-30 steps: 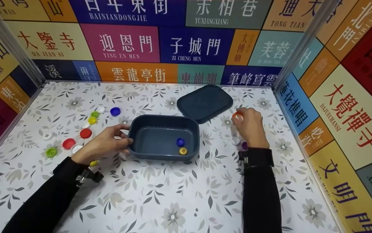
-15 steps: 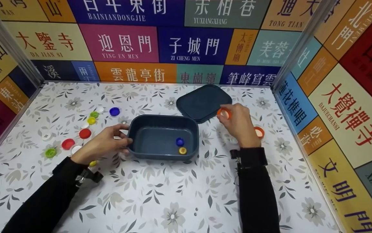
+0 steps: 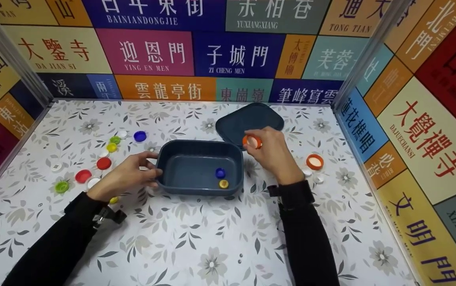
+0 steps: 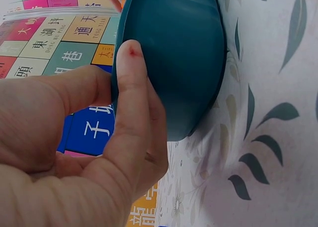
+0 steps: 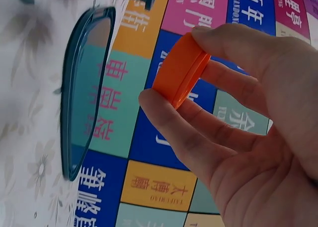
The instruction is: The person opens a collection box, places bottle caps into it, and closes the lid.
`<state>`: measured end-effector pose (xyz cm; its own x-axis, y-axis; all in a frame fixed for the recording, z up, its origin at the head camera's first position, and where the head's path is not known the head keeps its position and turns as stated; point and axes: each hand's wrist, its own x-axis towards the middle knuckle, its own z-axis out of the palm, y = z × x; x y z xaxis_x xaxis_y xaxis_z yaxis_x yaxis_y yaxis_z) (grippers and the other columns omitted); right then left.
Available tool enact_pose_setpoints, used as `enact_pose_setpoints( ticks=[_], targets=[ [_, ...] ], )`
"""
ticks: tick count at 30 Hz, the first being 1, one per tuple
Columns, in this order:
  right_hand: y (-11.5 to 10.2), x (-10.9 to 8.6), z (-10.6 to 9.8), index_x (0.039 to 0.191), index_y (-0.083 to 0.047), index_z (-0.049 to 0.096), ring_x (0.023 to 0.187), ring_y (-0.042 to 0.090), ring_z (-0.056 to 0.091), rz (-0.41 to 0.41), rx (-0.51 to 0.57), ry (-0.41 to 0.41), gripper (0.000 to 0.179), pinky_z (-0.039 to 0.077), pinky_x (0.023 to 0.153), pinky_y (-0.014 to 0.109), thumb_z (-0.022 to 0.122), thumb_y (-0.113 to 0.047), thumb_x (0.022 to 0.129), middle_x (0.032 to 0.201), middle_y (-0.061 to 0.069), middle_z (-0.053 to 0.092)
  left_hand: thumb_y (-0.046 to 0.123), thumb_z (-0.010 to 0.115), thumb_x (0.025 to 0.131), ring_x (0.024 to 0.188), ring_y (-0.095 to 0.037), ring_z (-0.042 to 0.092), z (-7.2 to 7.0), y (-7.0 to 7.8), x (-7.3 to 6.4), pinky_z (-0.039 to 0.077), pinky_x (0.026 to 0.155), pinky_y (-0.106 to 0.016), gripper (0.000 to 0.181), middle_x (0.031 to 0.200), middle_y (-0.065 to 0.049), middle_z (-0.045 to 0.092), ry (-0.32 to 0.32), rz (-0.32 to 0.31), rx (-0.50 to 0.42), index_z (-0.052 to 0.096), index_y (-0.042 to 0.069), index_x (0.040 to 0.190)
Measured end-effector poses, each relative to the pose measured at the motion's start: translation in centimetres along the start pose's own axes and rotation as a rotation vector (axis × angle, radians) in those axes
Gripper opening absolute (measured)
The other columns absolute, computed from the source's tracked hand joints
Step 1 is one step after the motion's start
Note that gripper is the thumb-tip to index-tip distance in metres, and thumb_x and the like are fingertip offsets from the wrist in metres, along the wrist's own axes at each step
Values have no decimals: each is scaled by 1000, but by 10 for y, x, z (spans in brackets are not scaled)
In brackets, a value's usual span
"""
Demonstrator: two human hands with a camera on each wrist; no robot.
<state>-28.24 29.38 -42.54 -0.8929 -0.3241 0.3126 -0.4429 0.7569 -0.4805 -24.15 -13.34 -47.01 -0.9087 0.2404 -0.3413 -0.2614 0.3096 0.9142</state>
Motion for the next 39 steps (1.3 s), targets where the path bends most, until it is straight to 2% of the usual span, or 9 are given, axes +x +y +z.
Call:
enact_pose_setpoints(
  ticks=[4,9,12,18,24,32,36,39],
  targets=[
    [-14,3,8,143,-9,83,118,39,80,-31,31,-20,37,74,93,54,87,-17,107,125,22,81,4,75,109,79,-16,79,-1,0,0,75,86,-36,64,117,-14,67,-1,16,-4,51,3,168],
    [-33,7,19,142,-10,84,113,37,79,-102,22,-57,41,73,93,53,92,-18,103,123,20,82,4,75,108,77,-15,79,0,-1,-1,75,83,-34,65,113,-12,67,-2,37,-22,50,1,168],
    [-43,8,26,143,-12,84,110,37,78,-130,22,-97,42,71,92,51,92,-17,102,123,20,81,3,75,107,75,-14,79,1,-2,-2,75,81,-32,65,110,-12,66,0,47,-35,50,0,167],
    [-59,6,38,145,-9,82,114,41,78,-162,42,-199,43,71,93,54,89,-11,103,131,23,78,4,74,108,75,-14,78,0,-2,-2,74,80,-31,64,111,-12,67,-3,53,-27,50,0,167],
    [-68,4,52,145,-7,81,118,44,78,-216,13,-266,44,68,100,54,89,-11,102,135,23,78,6,75,108,77,-14,78,0,-2,-1,75,82,-32,64,112,-13,67,-5,46,-12,51,1,167],
    [-76,1,72,140,-7,85,118,37,79,-267,-33,-354,41,71,101,50,92,-10,100,127,19,83,6,75,109,78,-15,79,1,-2,-1,75,84,-34,64,113,-13,67,-1,46,-5,51,1,168],
    [-77,0,79,140,-9,85,124,33,81,-259,-48,-412,42,70,107,48,93,-6,99,130,14,86,6,74,109,78,-15,79,1,-3,-2,75,85,-36,65,114,-13,67,-5,47,-8,50,1,169],
    [-76,-1,81,138,-10,86,125,31,83,-242,-40,-445,40,71,106,47,92,-4,99,130,10,88,6,75,109,78,-16,80,1,-3,-2,75,84,-35,67,114,-13,67,-6,54,-10,49,1,170]
  ],
)
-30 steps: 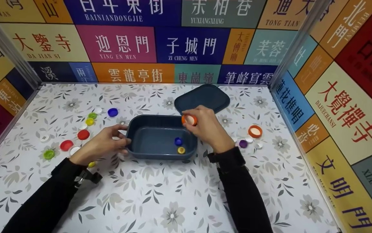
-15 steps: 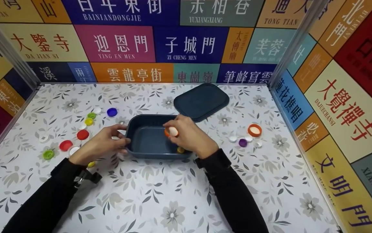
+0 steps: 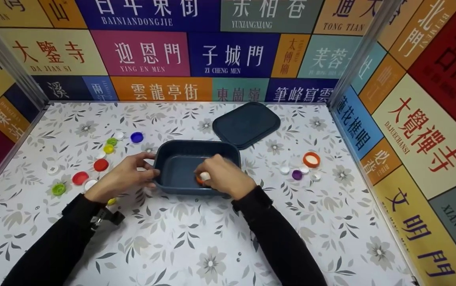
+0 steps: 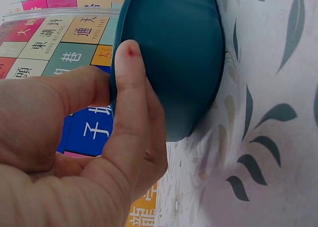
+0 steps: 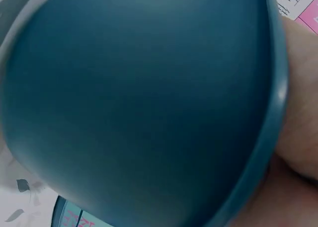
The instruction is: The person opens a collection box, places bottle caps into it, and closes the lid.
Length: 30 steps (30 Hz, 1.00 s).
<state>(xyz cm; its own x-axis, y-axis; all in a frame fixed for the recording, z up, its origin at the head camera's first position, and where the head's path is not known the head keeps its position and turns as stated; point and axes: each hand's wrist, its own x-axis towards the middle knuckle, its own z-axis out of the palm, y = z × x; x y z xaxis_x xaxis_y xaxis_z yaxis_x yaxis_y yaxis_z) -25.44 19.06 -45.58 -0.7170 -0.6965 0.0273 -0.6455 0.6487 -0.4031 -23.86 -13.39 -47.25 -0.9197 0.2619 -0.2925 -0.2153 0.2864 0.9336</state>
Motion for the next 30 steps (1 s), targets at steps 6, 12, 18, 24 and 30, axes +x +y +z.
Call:
enact_pose_setpoints(
  ticks=[6,12,18,24,30],
  targets=[
    [2,1,1,133,-11,88,121,31,84,-5,8,-12,36,71,103,47,92,-3,98,125,8,89,6,75,109,77,-15,79,0,0,0,75,83,-33,67,115,-14,67,2,-18,-2,49,3,171],
    [3,0,-1,136,-9,87,118,31,84,-20,-16,10,36,70,102,49,92,-10,101,125,11,89,6,75,109,78,-15,79,0,1,-1,75,85,-35,66,116,-14,69,-1,-23,10,49,3,170],
    [5,-5,-8,146,-6,81,113,34,80,-8,-33,57,42,68,94,48,88,-13,105,128,17,85,6,75,110,81,-18,80,0,2,-1,76,88,-39,66,117,-15,70,3,-27,15,49,4,171],
    [11,-11,-20,147,-5,80,112,39,79,-16,-10,158,43,67,92,50,87,-10,105,129,22,82,5,74,109,80,-16,80,0,2,0,76,89,-38,65,117,-15,69,-1,-31,4,50,4,170],
    [18,-16,-28,148,-4,78,111,38,80,-18,10,238,47,69,92,51,90,-13,104,131,21,82,3,74,108,77,-15,79,1,0,2,75,84,-35,65,113,-13,68,9,-18,-3,51,1,169]
  ],
)
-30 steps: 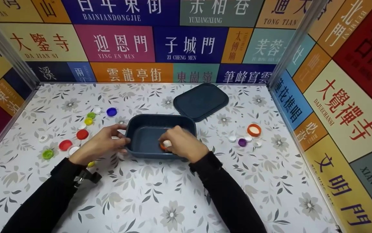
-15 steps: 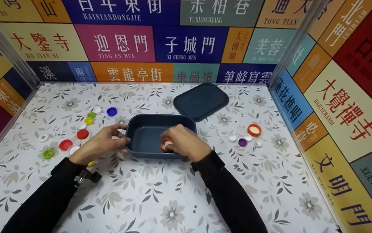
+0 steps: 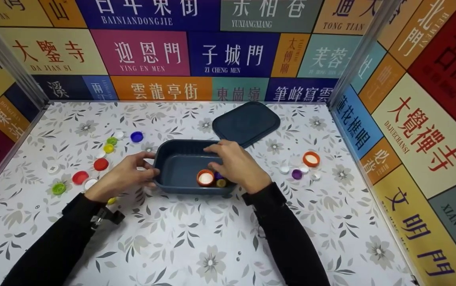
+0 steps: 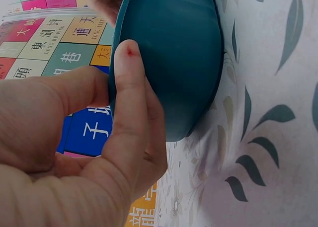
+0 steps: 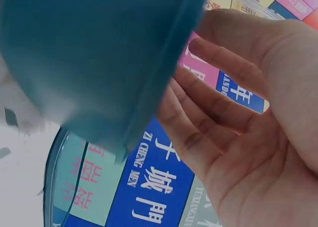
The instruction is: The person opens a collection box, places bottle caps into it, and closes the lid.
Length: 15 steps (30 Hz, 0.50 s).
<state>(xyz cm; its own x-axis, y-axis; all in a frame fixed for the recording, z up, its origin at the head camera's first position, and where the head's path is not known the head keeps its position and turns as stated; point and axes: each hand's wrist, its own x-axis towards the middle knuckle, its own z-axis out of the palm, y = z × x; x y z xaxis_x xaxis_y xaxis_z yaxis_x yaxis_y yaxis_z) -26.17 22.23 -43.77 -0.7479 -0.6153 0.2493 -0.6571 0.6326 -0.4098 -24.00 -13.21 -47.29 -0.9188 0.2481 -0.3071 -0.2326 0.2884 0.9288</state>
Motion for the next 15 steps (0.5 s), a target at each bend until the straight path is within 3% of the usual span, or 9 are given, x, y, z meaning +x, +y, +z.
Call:
enact_pose_setpoints(
  ticks=[6,15],
  targets=[
    [8,-1,-8,148,-7,79,110,33,80,34,-3,59,46,70,95,49,90,-15,105,130,19,81,5,75,107,76,-15,80,-1,0,1,75,82,-34,65,113,-13,67,9,4,15,52,1,168],
    [30,-9,-21,147,-9,81,127,41,75,108,3,188,46,63,112,58,92,-20,103,135,20,79,5,75,109,80,-17,81,-1,0,1,76,87,-37,64,118,-15,68,5,-24,15,52,5,169]
  ],
)
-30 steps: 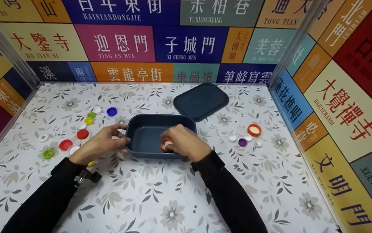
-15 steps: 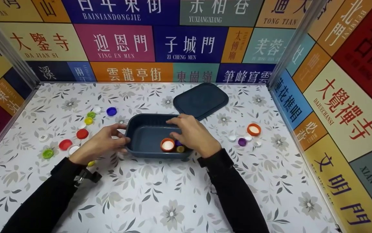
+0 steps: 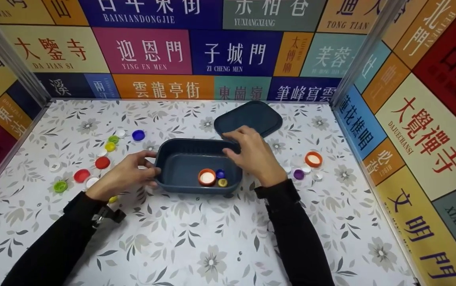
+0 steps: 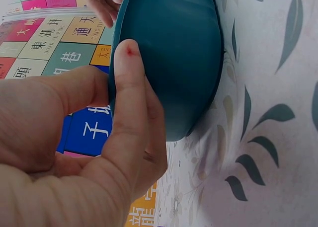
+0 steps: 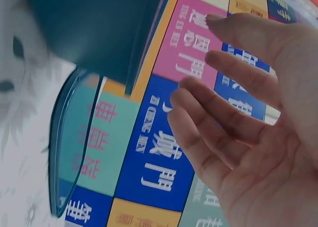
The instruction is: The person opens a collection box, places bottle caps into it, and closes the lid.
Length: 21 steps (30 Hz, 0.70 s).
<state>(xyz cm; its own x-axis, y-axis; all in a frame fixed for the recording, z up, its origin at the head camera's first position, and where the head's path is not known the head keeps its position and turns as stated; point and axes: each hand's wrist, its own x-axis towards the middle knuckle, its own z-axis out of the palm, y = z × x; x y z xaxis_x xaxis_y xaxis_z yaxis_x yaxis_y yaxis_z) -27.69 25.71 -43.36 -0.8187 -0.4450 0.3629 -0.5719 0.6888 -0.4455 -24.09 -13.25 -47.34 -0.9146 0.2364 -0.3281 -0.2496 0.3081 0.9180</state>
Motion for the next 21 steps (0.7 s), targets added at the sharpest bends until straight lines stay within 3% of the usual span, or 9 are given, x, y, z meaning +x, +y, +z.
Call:
enact_pose_setpoints(
  ticks=[7,12,18,21],
  targets=[
    [22,-4,-14,152,-9,77,130,45,73,114,-46,85,52,60,111,62,90,-27,105,141,23,74,5,75,109,78,-16,80,-1,4,-1,76,85,-36,64,119,-15,68,1,-17,12,52,7,168],
    [42,-8,-21,153,-8,76,134,50,69,194,-70,144,56,57,117,68,92,-31,104,141,27,73,5,75,109,79,-15,80,-1,2,-1,75,84,-34,65,117,-14,68,-8,3,-5,50,4,170],
    [68,-18,-32,155,-8,75,130,51,66,281,-102,169,61,55,112,69,93,-34,103,143,30,69,3,73,108,78,-15,80,2,0,-1,75,82,-32,65,112,-13,66,-3,27,-39,50,0,169],
    [78,-23,-36,156,-8,74,134,52,63,331,-104,179,64,51,116,71,93,-35,101,143,30,68,3,73,108,78,-15,80,1,0,-1,75,83,-33,65,114,-14,67,-2,21,-30,50,1,169]
  ],
)
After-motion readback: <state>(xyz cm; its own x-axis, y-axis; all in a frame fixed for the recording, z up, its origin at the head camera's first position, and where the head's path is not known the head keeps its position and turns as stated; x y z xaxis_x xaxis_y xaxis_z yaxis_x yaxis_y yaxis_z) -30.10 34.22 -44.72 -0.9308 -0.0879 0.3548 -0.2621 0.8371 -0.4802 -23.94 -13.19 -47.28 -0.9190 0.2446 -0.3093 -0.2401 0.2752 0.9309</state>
